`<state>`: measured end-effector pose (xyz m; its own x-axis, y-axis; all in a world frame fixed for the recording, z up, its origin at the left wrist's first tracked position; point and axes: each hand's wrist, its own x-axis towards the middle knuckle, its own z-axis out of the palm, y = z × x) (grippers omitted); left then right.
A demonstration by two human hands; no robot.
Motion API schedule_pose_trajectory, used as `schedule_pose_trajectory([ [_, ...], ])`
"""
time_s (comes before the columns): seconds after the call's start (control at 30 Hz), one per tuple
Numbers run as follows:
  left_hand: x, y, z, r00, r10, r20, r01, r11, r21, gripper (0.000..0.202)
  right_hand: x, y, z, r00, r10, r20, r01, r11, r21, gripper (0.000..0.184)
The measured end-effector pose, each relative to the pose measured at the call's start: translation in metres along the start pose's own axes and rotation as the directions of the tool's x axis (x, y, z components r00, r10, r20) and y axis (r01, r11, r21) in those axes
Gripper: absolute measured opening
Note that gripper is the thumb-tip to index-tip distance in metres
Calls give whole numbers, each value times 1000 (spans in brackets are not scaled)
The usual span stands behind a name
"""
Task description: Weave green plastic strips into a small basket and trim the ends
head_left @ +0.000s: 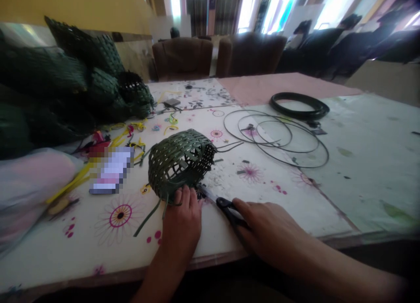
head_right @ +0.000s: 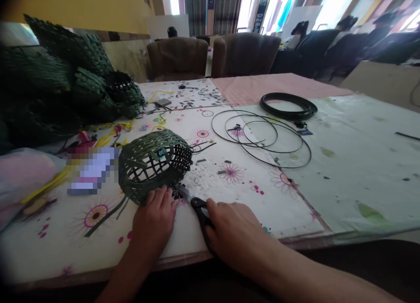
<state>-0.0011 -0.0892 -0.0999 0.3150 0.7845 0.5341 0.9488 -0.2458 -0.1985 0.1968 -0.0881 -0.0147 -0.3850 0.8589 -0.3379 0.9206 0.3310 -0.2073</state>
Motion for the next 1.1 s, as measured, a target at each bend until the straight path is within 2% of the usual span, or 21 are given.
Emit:
schedule_pose_trajectory([
  [0.13, 1, 3, -2, 1000, -31, 2, 31, 999, -11, 29, -4, -14, 8, 999, 27, -45, -29, 999, -36, 32],
  [0.23, 2, 3, -4, 999, -43, 19, 43, 999, -15, 28, -6, -12, 11, 996, 16, -92, -20, 999, -38, 34],
  [0.47, -3, 0, 1, 1000, -23, 18, 22, 1000, 7, 31, -11, 5, 11, 986, -17, -167, 1, 996, -94, 41],
  [0.7, 0, 3, -1, 999, -46, 14, 46, 999, 8, 30, -10, 26, 6, 962, 165, -216, -200, 968, -153, 41],
  [0.83, 1, 5, -2, 998, -58, 29, 58, 998, 14, 29, 5, 48, 5, 950, 175, -260, -215, 968, -132, 51],
  [0.9, 0, 5, -1, 998, -66, 22, 65, 998, 18, 29, 14, 56, 4, 944, 153, -293, -197, 972, -127, 49],
  [0.97, -1, 5, 0, 997, -74, 28, 74, 997, 19, 30, 21, 60, 2, 933, 121, -339, -183, 970, -159, 39],
  [1.03, -1, 6, 1, 996, -79, 44, 79, 997, 13, 31, 26, 58, -1, 907, 79, -413, -172, 966, -194, 29],
  [1.1, -2, 6, 1, 996, -83, 35, 84, 996, -7, 31, 30, 51, -4, 877, 49, -479, -138, 979, -152, 28],
])
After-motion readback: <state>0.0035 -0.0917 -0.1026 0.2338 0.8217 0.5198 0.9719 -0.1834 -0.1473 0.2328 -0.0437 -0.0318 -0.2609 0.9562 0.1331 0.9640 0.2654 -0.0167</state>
